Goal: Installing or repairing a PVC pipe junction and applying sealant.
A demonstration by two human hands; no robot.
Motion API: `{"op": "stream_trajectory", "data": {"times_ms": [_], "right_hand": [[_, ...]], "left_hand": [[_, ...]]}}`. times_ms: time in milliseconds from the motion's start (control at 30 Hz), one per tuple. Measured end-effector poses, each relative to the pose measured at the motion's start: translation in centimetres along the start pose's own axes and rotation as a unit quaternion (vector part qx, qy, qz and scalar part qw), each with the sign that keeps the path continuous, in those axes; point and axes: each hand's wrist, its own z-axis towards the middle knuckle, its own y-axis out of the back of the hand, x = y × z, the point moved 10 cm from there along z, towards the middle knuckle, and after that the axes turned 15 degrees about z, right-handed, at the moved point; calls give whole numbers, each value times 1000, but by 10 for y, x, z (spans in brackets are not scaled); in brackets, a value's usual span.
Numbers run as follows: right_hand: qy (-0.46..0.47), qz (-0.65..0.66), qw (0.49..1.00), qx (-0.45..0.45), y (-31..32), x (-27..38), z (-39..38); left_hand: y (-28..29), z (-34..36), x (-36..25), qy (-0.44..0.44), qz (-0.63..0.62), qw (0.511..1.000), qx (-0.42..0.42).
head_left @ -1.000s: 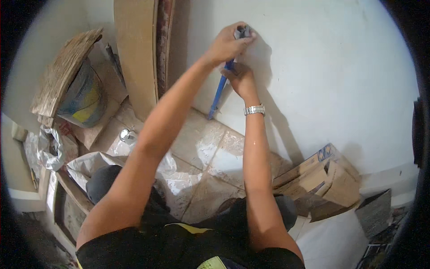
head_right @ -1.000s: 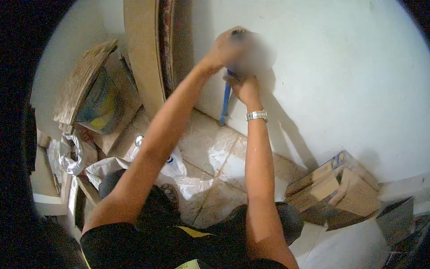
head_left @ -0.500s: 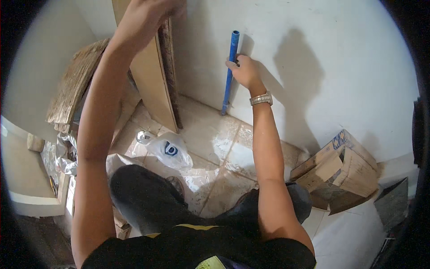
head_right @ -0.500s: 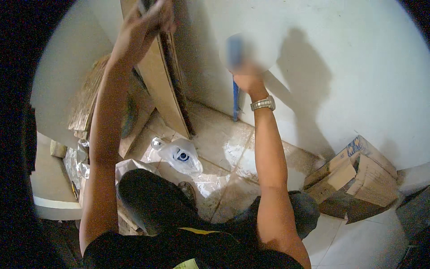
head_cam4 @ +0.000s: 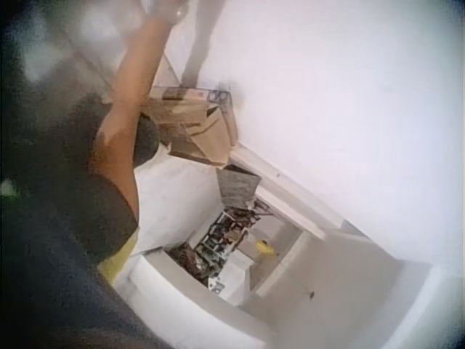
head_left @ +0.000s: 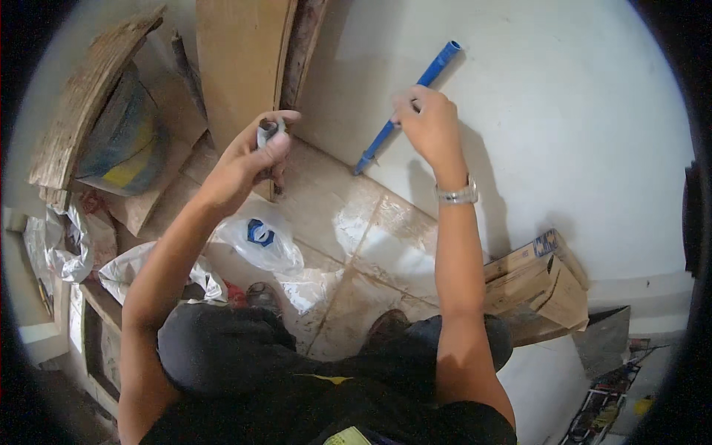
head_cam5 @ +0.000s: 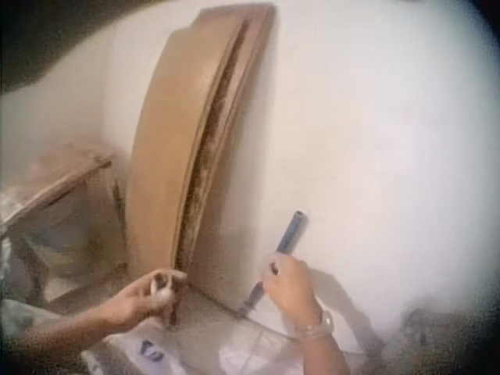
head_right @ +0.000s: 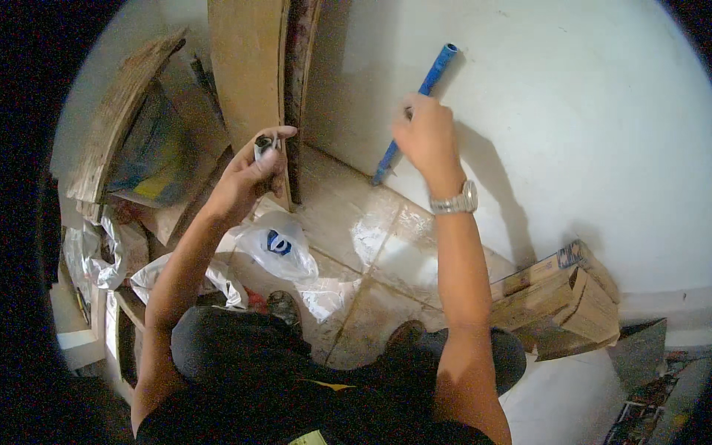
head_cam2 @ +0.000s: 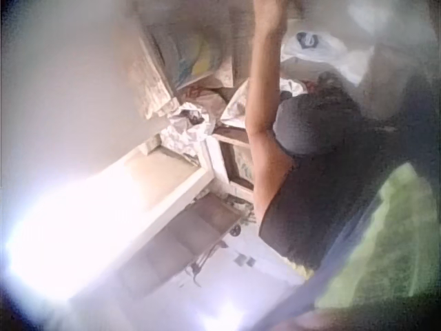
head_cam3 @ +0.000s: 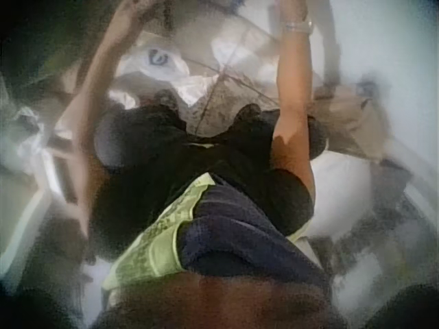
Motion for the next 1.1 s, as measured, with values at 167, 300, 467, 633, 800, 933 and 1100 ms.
{"op": "stream_trajectory", "data": {"times_ms": [167,300,467,633,800,933,1100], "right_hand": [[78,176,971,142,-31,69,-28],[202,81,970,109,-22,101,-37],[224,85,968,-72,62,93,-27],[140,32,987,-78,164,33,-14],[39,84,990,-108,228,-7,-19],[69,164,976,-129,247,-15,-20],[65,202,970,-121,247,-24,-13]], "left_hand": [[-27,24,6,18,-318,948,25],[-53,50,-61,-48,-323,945,30],[-97,84,-129,-85,-297,951,29],[-75,136,-179,-350,341,848,-206],[-97,138,-189,-429,530,690,-243],[-119,135,-219,-416,596,651,-217],[-125,186,-217,-248,643,719,-89]]}}
